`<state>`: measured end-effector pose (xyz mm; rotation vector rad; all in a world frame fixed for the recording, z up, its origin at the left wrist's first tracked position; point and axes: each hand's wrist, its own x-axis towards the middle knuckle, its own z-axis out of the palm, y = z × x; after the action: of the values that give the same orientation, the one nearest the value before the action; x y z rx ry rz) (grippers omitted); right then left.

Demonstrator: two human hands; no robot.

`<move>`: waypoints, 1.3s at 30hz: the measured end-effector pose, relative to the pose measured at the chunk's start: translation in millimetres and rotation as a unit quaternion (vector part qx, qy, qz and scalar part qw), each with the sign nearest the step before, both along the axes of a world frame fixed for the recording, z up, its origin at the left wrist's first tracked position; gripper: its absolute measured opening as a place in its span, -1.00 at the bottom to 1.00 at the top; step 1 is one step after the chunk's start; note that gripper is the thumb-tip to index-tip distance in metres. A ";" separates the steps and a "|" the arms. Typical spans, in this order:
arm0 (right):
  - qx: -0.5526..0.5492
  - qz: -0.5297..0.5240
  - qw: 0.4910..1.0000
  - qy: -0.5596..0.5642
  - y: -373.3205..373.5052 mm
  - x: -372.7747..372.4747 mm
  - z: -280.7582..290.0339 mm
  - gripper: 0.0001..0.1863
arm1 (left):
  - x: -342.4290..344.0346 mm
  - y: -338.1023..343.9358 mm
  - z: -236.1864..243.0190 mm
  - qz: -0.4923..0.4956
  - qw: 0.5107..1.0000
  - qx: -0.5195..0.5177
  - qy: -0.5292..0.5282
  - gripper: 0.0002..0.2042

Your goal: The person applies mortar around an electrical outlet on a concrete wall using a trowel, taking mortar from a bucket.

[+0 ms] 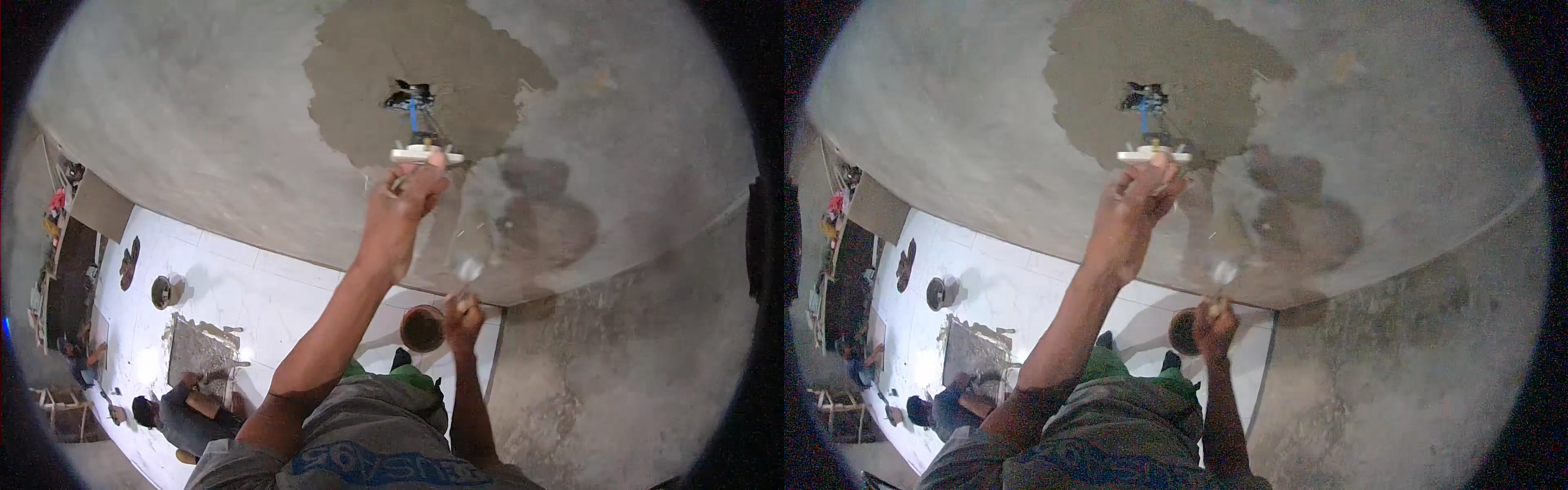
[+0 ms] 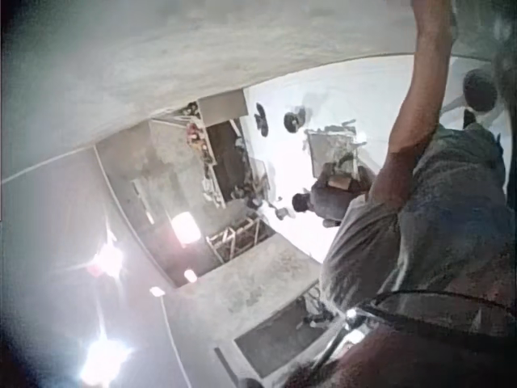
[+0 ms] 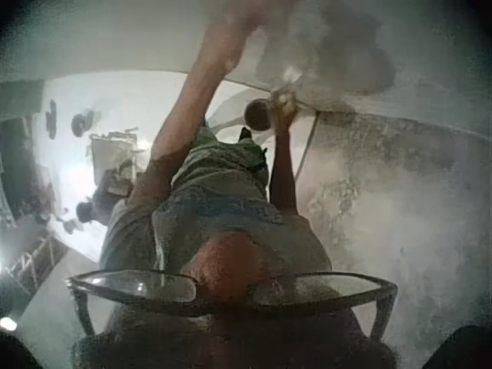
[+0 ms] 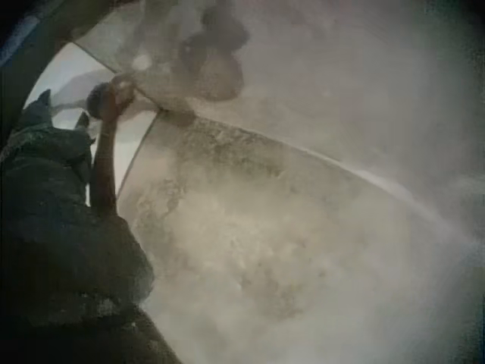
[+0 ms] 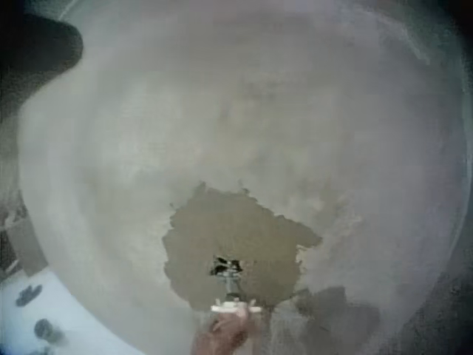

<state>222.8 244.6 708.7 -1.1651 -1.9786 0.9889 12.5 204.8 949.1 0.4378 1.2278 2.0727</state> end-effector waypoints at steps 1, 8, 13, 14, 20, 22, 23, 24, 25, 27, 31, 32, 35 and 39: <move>0.037 0.017 0.999 -0.011 -25.4 -1.0 -17.1 -0.71 | 1.2 4.0 -0.2 -0.014 0.999 0.022 -0.022 -0.47; 0.143 0.125 0.982 0.005 -106.9 -71.7 20.6 -0.75 | -22.7 -55.0 11.5 -0.183 0.978 -0.072 0.064 -0.43; 0.005 0.133 0.991 -0.003 -125.4 -121.3 17.0 -0.61 | -105.8 -165.7 5.6 -0.324 0.935 0.042 0.134 -0.51; -0.002 0.142 0.988 0.060 -129.6 -138.9 52.0 -0.62 | -124.0 -184.3 -0.9 -0.288 0.941 -0.005 0.178 -0.62; 0.066 0.060 0.974 0.208 -118.4 -233.7 92.3 -0.65 | -221.3 -267.2 -116.7 -0.041 0.962 -0.246 0.110 -0.58; 0.120 0.045 0.964 0.232 -119.9 -256.6 98.5 -0.70 | -251.1 -301.7 -184.3 -0.041 0.958 -0.273 0.077 -0.70; 0.120 0.037 0.962 0.242 -118.0 -269.0 101.9 -0.70 | -270.6 -326.3 -219.7 -0.076 0.956 -0.268 0.088 -0.74; 0.108 0.023 0.964 0.241 -112.0 -278.0 105.5 -0.73 | -276.7 -345.7 -250.7 -0.085 0.943 -0.301 0.112 -0.76; 0.097 0.014 0.965 0.244 -105.7 -288.5 112.3 -0.75 | -292.3 -370.9 -282.6 -0.130 0.914 -0.333 0.191 -0.76; 0.117 -0.016 0.954 0.274 -93.2 -312.0 121.6 -0.75 | -307.4 -427.9 -329.7 -0.142 0.903 -0.360 0.189 -0.78; 0.138 -0.066 0.941 0.302 -62.1 -329.4 135.2 -0.72 | -293.3 -484.4 -335.2 -0.133 0.888 -0.437 0.052 -0.69; 0.142 -0.076 0.936 0.314 -57.9 -333.2 133.7 -0.71 | -290.3 -486.6 -328.6 -0.132 0.886 -0.445 0.025 -0.70; 0.181 -0.009 0.954 0.239 -80.7 -350.2 111.4 -0.70 | -287.9 -475.5 -313.2 -0.137 0.861 -0.484 0.073 -0.70; 0.133 0.077 0.954 0.259 -110.3 -350.4 90.8 -0.67 | -304.9 -449.3 -307.3 -0.159 0.885 -0.428 0.095 -0.73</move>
<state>-127.6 134.3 799.4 -0.5374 -1.7200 0.9499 -292.5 -244.4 641.8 0.3795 1.8841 1.0678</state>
